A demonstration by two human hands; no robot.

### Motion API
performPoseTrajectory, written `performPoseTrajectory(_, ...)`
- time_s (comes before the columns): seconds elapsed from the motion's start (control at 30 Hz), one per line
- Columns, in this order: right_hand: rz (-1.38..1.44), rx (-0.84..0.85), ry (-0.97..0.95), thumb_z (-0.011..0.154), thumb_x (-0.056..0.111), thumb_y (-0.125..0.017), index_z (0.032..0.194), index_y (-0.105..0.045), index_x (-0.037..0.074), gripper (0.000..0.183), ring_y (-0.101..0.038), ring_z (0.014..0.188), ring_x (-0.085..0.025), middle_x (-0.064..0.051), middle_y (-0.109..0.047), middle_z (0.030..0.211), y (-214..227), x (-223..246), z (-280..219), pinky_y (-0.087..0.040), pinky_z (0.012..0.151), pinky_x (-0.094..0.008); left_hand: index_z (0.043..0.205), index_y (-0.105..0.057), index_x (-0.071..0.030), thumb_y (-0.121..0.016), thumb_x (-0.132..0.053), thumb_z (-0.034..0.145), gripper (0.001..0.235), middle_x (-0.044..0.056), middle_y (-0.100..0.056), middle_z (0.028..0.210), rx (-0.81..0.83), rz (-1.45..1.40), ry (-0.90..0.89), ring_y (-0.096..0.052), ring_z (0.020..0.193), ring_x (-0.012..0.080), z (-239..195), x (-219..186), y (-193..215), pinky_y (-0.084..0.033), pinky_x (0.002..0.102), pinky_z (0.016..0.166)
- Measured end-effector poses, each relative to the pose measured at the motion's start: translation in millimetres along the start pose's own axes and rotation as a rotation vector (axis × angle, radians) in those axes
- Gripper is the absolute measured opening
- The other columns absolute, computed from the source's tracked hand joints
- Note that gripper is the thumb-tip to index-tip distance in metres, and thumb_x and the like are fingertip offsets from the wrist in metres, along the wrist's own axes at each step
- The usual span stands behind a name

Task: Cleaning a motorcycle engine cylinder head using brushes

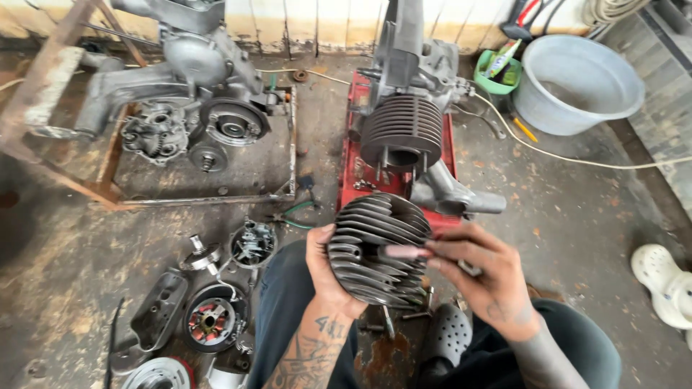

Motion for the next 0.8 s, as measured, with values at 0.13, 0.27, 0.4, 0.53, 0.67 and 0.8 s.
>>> performPoseTrajectory(0.13,-0.118,-0.170,0.084,0.083,0.014,-0.084,0.093,-0.080,0.009,0.013,-0.072,0.070,-0.027,-0.012,-0.074,0.088,22,-33,10,-0.056,0.062,-0.036,0.111,-0.069,-0.007,-0.066,-0.044,0.070,0.055,0.022,-0.070,0.109,-0.054,0.015,0.047,-0.068,0.098,0.0378,-8,11,6,-0.054,0.057,0.096)
performPoseTrajectory(0.27,-0.060,-0.123,0.035,0.081,0.010,-0.082,0.099,-0.080,0.009,0.017,-0.062,0.066,-0.016,-0.006,-0.072,0.091,22,-17,4,-0.049,0.057,-0.028,0.104,-0.068,-0.005,-0.056,-0.041,0.086,0.042,0.013,-0.073,0.103,0.208,0.008,0.063,-0.067,0.088,0.0268,-28,9,-21,-0.054,0.045,0.083)
performPoseTrajectory(0.4,0.002,-0.060,-0.086,0.079,0.005,-0.080,0.097,-0.080,0.004,0.017,-0.059,0.068,-0.010,-0.004,-0.068,0.095,26,-25,6,-0.050,0.058,-0.023,0.110,-0.069,-0.001,-0.052,-0.039,0.093,0.045,0.014,-0.075,0.106,0.450,-0.028,0.100,-0.071,0.087,0.0253,-29,9,-21,-0.058,0.041,0.079)
performPoseTrajectory(0.53,-0.115,-0.165,-0.159,0.080,0.005,-0.080,0.097,-0.079,0.001,0.018,-0.056,0.064,-0.011,-0.003,-0.071,0.092,37,-33,11,-0.045,0.058,-0.023,0.119,-0.067,-0.001,-0.051,-0.039,0.093,0.049,0.015,-0.073,0.116,0.554,-0.019,0.169,-0.070,0.099,0.0287,-28,9,-19,-0.057,0.045,0.088)
performPoseTrajectory(0.67,0.122,-0.046,-0.096,0.079,0.005,-0.080,0.092,-0.080,0.002,0.014,-0.054,0.064,-0.010,-0.003,-0.069,0.092,28,-29,13,-0.044,0.056,-0.024,0.121,-0.066,-0.001,-0.052,-0.045,0.091,0.055,0.015,-0.073,0.116,0.496,0.046,0.155,-0.069,0.097,0.0272,-18,9,-10,-0.056,0.043,0.087)
performPoseTrajectory(0.8,0.040,-0.140,-0.148,0.080,0.004,-0.079,0.096,-0.079,0.000,0.016,-0.057,0.063,-0.011,-0.004,-0.070,0.090,34,-49,25,-0.047,0.057,-0.024,0.119,-0.066,-0.001,-0.051,-0.044,0.091,0.053,0.015,-0.073,0.115,0.521,0.048,0.181,-0.069,0.097,0.0272,-7,12,-9,-0.055,0.042,0.089)
Point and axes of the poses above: each hand's wrist, its own z-axis towards the middle knuckle, its own y-axis out of the back of the hand, x = y × z, the point moved 4 cm from there along z, towards the middle knuckle
